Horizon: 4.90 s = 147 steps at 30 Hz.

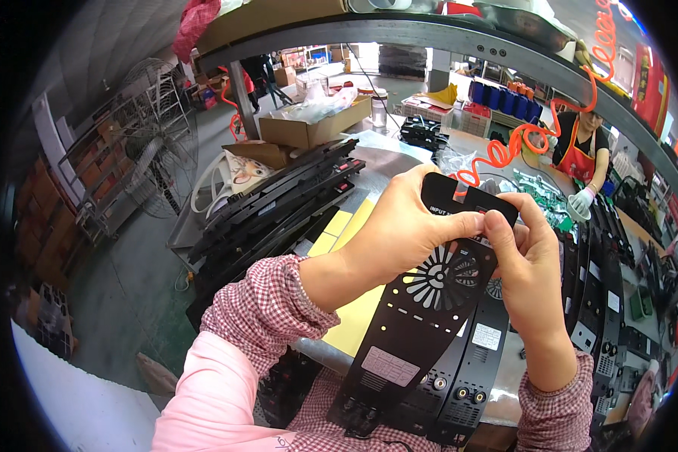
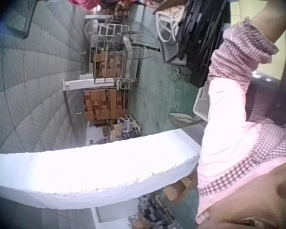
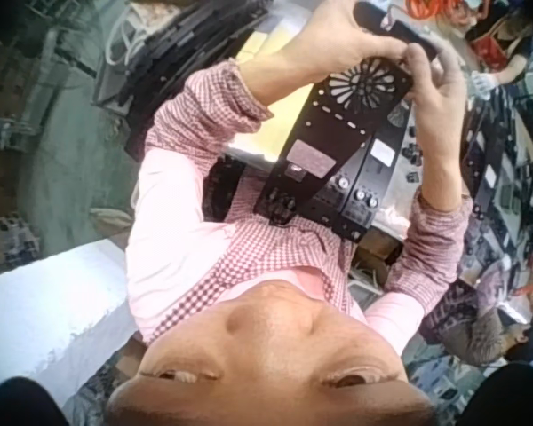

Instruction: The person picks up black electronic units from a white basket and places them on a workbench. They peel labels from a yellow sheet and apply them to the back of the units. The person then attaches small black plastic components to the units and stacks the finished items.

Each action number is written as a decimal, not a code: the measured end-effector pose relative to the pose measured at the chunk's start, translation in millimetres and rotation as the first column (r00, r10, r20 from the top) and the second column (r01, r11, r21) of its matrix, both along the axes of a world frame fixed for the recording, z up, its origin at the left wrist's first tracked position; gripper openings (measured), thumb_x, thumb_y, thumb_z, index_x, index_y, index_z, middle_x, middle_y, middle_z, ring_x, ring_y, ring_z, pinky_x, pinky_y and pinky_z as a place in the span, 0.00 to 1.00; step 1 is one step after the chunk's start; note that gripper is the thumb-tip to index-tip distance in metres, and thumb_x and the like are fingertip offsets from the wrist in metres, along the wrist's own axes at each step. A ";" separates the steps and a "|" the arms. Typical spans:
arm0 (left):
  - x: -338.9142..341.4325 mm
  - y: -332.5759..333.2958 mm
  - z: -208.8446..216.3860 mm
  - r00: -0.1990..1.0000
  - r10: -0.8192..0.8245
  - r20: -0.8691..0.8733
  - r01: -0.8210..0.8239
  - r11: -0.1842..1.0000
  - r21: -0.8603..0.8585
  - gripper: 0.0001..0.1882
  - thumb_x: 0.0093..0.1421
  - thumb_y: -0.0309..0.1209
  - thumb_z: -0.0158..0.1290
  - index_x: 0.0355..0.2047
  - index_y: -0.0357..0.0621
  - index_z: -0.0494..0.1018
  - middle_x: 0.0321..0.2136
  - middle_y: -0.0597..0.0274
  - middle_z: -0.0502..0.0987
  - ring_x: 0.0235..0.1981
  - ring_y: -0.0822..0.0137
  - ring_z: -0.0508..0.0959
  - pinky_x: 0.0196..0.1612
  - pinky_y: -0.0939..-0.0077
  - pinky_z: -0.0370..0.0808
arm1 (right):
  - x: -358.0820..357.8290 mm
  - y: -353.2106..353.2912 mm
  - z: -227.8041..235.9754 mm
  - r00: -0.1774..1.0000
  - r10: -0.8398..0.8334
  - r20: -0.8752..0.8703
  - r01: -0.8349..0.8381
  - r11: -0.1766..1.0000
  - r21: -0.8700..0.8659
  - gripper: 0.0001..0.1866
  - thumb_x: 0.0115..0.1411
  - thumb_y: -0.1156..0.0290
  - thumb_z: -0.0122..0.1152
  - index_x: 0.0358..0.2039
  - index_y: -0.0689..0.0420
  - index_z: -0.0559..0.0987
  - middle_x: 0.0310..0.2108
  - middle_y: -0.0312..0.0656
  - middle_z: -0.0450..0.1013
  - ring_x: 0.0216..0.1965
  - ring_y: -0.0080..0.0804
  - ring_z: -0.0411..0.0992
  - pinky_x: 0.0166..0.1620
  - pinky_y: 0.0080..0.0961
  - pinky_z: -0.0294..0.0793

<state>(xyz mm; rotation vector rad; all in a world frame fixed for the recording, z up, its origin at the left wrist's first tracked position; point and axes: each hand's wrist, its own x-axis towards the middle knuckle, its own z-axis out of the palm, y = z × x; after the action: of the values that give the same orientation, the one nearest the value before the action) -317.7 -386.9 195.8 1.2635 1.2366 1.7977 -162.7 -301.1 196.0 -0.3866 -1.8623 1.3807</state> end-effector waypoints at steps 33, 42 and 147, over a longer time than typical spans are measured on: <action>5.1 88.1 -227.7 0.472 -0.077 -0.878 -0.274 0.934 -0.229 0.30 0.58 0.36 0.59 0.58 0.36 0.67 0.53 0.43 0.72 0.56 0.47 0.72 0.59 0.60 0.69 | 131.0 130.2 -242.0 0.332 -0.610 0.720 0.009 0.765 0.644 0.19 0.53 0.79 0.58 0.47 0.52 0.75 0.46 0.50 0.70 0.44 0.52 0.75 0.45 0.45 0.76; -19.7 198.7 -268.5 0.405 -0.136 -0.904 -0.508 0.789 -0.346 0.46 0.54 0.58 0.58 0.64 0.40 0.61 0.63 0.47 0.64 0.63 0.45 0.62 0.64 0.53 0.62 | 134.8 135.2 -255.2 0.469 -0.618 0.631 0.109 0.749 0.654 0.17 0.53 0.78 0.63 0.43 0.56 0.72 0.43 0.53 0.67 0.42 0.58 0.72 0.43 0.48 0.74; 11.2 66.2 -76.5 0.993 0.033 0.112 -0.023 0.996 -0.088 0.32 0.57 0.30 0.66 0.58 0.40 0.63 0.36 0.60 0.79 0.32 0.72 0.80 0.33 0.79 0.75 | 23.4 67.3 -47.1 0.941 -0.305 0.145 0.320 0.943 -0.088 0.38 0.62 0.48 0.62 0.65 0.56 0.64 0.26 0.37 0.75 0.25 0.22 0.71 0.29 0.20 0.70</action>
<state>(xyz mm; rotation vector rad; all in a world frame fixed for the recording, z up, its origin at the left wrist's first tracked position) -306.5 -320.7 119.3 1.0856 1.2602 1.7900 -139.3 -233.8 148.9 -0.8110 -1.7384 1.2659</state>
